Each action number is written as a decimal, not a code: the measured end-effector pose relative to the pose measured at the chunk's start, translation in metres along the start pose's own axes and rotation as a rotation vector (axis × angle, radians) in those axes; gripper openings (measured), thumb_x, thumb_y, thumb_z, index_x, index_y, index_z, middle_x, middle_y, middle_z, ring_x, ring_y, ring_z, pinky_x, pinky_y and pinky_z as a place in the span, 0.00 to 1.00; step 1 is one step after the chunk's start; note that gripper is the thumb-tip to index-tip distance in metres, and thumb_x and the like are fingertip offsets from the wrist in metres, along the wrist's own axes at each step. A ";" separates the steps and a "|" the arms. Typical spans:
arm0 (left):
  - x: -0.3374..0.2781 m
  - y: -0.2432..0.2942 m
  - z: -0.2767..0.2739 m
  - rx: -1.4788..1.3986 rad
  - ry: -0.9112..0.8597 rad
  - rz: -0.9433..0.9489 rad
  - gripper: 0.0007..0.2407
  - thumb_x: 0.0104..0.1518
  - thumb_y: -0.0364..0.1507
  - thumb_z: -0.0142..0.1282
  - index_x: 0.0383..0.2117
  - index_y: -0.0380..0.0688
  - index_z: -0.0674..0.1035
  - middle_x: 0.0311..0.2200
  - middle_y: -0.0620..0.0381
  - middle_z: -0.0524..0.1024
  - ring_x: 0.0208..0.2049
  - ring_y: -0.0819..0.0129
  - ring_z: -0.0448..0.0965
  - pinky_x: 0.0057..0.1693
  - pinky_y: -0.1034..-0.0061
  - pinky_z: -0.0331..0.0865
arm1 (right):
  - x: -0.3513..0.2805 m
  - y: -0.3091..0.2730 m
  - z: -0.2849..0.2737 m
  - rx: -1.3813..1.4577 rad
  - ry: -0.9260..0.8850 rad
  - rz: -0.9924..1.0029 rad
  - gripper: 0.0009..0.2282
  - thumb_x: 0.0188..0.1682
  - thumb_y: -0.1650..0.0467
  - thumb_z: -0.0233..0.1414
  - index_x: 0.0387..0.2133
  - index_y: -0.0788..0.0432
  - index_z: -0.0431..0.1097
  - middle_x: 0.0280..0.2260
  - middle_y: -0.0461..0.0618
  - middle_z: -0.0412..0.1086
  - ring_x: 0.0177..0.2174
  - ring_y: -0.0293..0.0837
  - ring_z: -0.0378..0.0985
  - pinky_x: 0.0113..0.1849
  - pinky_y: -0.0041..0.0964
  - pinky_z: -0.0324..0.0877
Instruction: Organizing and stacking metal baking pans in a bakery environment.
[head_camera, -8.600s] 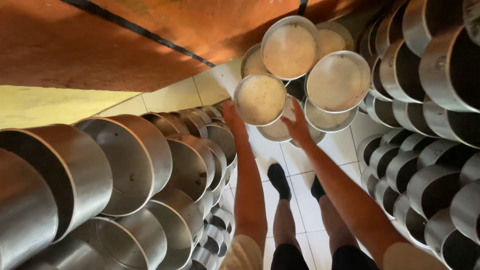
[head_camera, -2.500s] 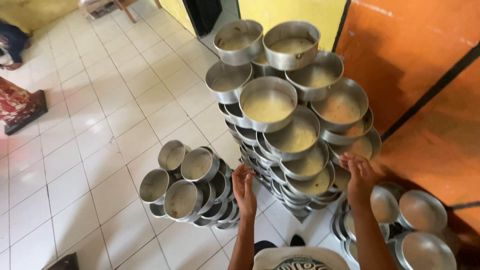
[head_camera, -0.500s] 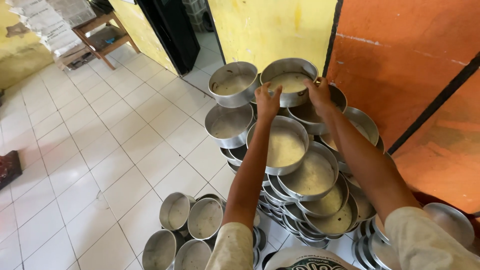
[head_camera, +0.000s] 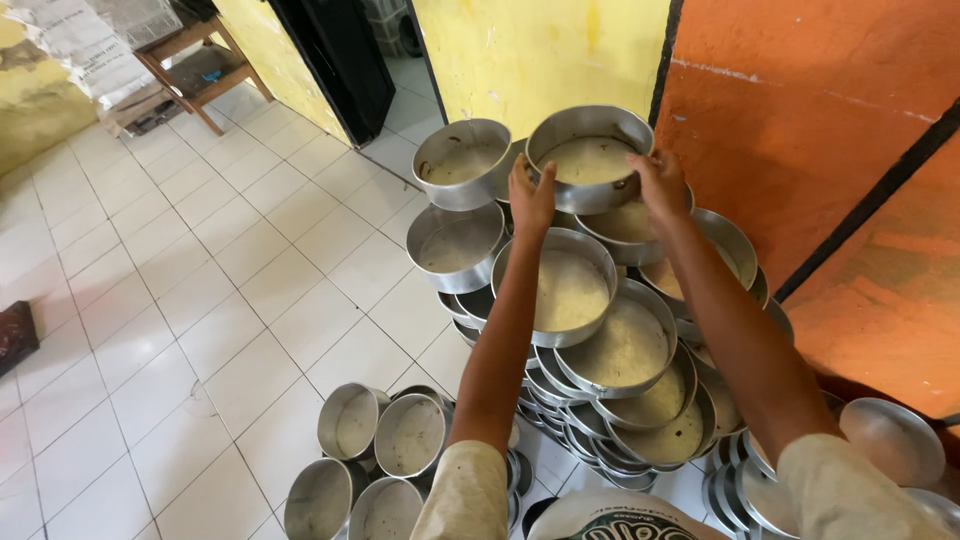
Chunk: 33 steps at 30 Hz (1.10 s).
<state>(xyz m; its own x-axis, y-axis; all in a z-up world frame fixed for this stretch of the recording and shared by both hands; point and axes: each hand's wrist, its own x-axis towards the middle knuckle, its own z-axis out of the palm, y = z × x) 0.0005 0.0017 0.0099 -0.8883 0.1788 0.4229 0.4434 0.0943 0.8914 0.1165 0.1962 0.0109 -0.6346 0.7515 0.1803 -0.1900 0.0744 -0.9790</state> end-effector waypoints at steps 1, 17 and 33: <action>-0.002 -0.001 0.002 0.001 0.000 0.001 0.31 0.59 0.42 0.58 0.64 0.34 0.65 0.60 0.36 0.67 0.58 0.46 0.70 0.62 0.60 0.65 | -0.011 -0.012 -0.001 0.002 0.000 0.000 0.20 0.47 0.63 0.61 0.48 0.63 0.70 0.40 0.49 0.71 0.36 0.38 0.71 0.36 0.34 0.66; -0.114 0.083 -0.043 -0.487 0.004 -0.070 0.23 0.64 0.35 0.54 0.62 0.33 0.70 0.56 0.46 0.72 0.55 0.62 0.70 0.61 0.71 0.63 | -0.149 -0.074 -0.052 0.315 -0.138 -0.078 0.17 0.54 0.67 0.53 0.53 0.63 0.66 0.45 0.50 0.71 0.43 0.39 0.74 0.44 0.34 0.71; -0.182 0.140 -0.052 -0.679 -0.206 -0.299 0.21 0.66 0.34 0.47 0.64 0.38 0.70 0.55 0.50 0.74 0.52 0.65 0.73 0.55 0.73 0.66 | -0.217 -0.049 -0.128 0.305 0.121 -0.006 0.19 0.54 0.67 0.54 0.56 0.65 0.64 0.46 0.49 0.69 0.46 0.42 0.71 0.48 0.38 0.66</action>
<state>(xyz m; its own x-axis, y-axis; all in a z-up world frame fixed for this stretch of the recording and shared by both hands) 0.2181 -0.0681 0.0663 -0.8894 0.4249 0.1687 -0.0416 -0.4428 0.8957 0.3597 0.1134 0.0076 -0.5424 0.8257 0.1549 -0.4208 -0.1075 -0.9008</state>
